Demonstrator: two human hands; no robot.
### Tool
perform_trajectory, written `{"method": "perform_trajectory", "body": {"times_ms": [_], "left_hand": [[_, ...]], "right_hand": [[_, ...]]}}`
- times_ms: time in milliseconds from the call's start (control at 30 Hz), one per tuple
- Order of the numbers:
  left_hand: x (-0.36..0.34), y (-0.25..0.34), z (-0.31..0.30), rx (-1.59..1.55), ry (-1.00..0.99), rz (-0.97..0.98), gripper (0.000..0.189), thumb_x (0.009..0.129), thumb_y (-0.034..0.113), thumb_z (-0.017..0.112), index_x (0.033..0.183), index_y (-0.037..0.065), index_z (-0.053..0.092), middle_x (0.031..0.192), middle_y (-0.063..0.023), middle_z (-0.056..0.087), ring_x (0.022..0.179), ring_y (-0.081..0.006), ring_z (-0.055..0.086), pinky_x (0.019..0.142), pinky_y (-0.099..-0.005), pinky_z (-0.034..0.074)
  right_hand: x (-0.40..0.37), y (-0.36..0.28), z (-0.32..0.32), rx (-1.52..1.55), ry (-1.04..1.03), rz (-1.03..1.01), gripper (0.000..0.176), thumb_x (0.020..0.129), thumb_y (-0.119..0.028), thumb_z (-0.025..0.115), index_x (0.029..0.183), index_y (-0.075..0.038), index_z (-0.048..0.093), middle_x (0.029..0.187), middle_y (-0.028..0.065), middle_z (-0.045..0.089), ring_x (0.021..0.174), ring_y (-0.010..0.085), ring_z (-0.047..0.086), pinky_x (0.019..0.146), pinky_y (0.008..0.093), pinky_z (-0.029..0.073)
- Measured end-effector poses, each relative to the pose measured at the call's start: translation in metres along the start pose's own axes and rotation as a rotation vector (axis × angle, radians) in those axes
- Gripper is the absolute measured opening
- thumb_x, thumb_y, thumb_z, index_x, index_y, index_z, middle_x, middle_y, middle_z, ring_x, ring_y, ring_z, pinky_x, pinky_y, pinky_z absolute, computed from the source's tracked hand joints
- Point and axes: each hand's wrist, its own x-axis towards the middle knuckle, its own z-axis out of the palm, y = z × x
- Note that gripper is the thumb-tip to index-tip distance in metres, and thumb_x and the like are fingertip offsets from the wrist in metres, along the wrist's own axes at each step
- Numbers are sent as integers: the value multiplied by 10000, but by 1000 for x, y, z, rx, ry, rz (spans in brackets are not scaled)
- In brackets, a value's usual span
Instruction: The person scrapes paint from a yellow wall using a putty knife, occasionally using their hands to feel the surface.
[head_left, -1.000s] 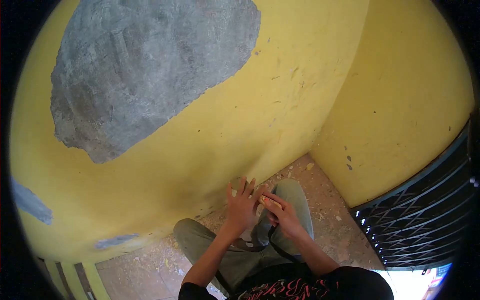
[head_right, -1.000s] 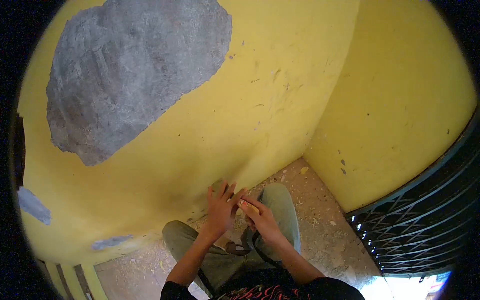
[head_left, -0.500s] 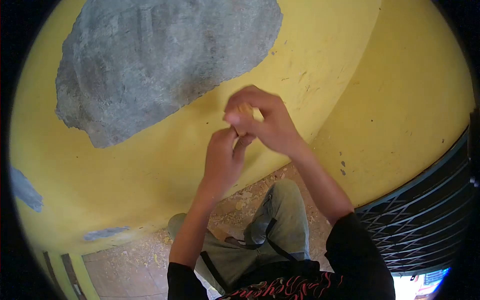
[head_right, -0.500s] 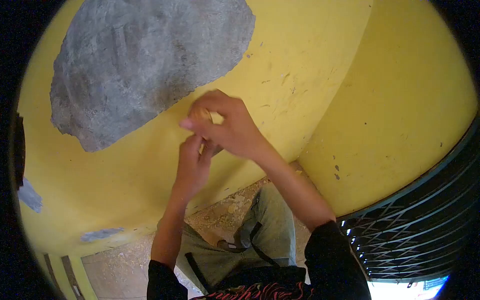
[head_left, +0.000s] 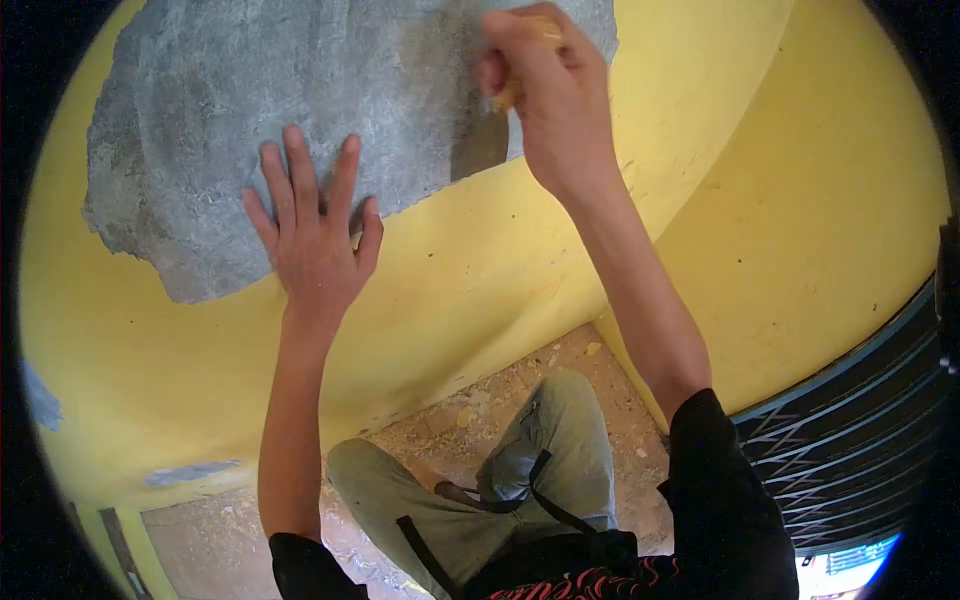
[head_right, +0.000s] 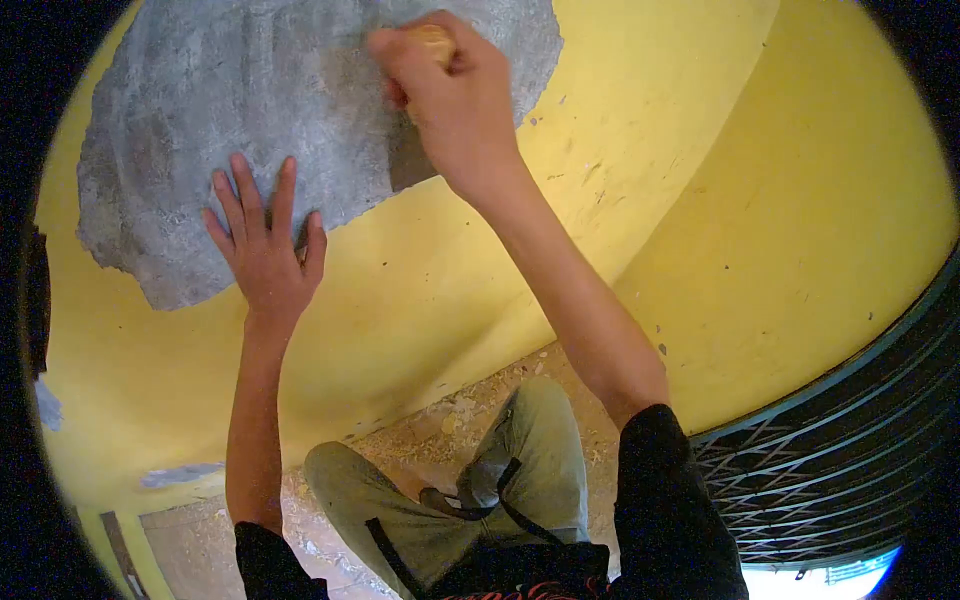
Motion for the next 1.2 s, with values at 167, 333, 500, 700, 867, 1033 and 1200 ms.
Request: {"method": "perform_trajectory", "body": {"times_ms": [167, 333, 500, 700, 867, 1033, 1200], "left_hand": [[-8, -9, 12, 315, -31, 90, 576, 885, 444, 486, 1441, 327, 388, 1546, -190, 197, 1418, -407, 180, 1054, -663, 111], [-8, -9, 14, 322, -9, 90, 578, 879, 434, 501, 1437, 324, 395, 1544, -185, 206, 1412, -406, 199, 1053, -659, 124], [-9, -10, 12, 328, -7, 104, 585, 875, 427, 506, 1440, 325, 391, 1546, -182, 202, 1410, -407, 208, 1051, -662, 129], [-7, -9, 15, 317, 8, 93, 593, 871, 419, 512, 1443, 323, 387, 1548, -189, 189, 1411, -412, 201, 1051, -662, 128], [-9, -10, 16, 331, 15, 105, 593, 870, 423, 509, 1442, 315, 391, 1549, -190, 188, 1415, -409, 190, 1051, -663, 127], [-10, -8, 13, 341, -2, 108, 590, 870, 422, 506, 1439, 311, 396, 1549, -190, 187, 1414, -409, 193, 1049, -665, 131], [-10, -8, 15, 336, 4, 91, 593, 868, 420, 506, 1440, 306, 397, 1548, -191, 188, 1414, -411, 192, 1049, -667, 130]], "right_hand": [[-16, 2, 6, 237, 324, -194, 184, 912, -175, 505, 787, -40, 513, 630, 38, 456, 608, 136, 465, 624, 313, 435], [-7, 9, 8, -4, 352, -323, 279, 898, -233, 588, 718, -19, 581, 562, 3, 539, 511, 94, 495, 488, 244, 379], [-25, 4, 0, 349, 449, -137, 225, 879, -194, 509, 721, -35, 511, 630, 37, 493, 525, 130, 456, 557, 276, 430], [-24, 0, -1, 493, 447, -106, 175, 862, -136, 515, 732, -18, 519, 661, 71, 516, 534, 127, 470, 519, 277, 397], [-25, 23, 5, 77, 266, -314, 185, 842, -76, 511, 697, 26, 565, 618, 69, 520, 550, 142, 511, 527, 277, 419], [-27, -7, 7, 257, 361, -230, 250, 883, -121, 459, 663, -15, 514, 566, 71, 502, 511, 145, 483, 485, 286, 403], [1, -33, -26, 361, 363, -481, 267, 919, -174, 439, 683, -56, 477, 588, 28, 441, 486, 124, 431, 439, 267, 371]]}}
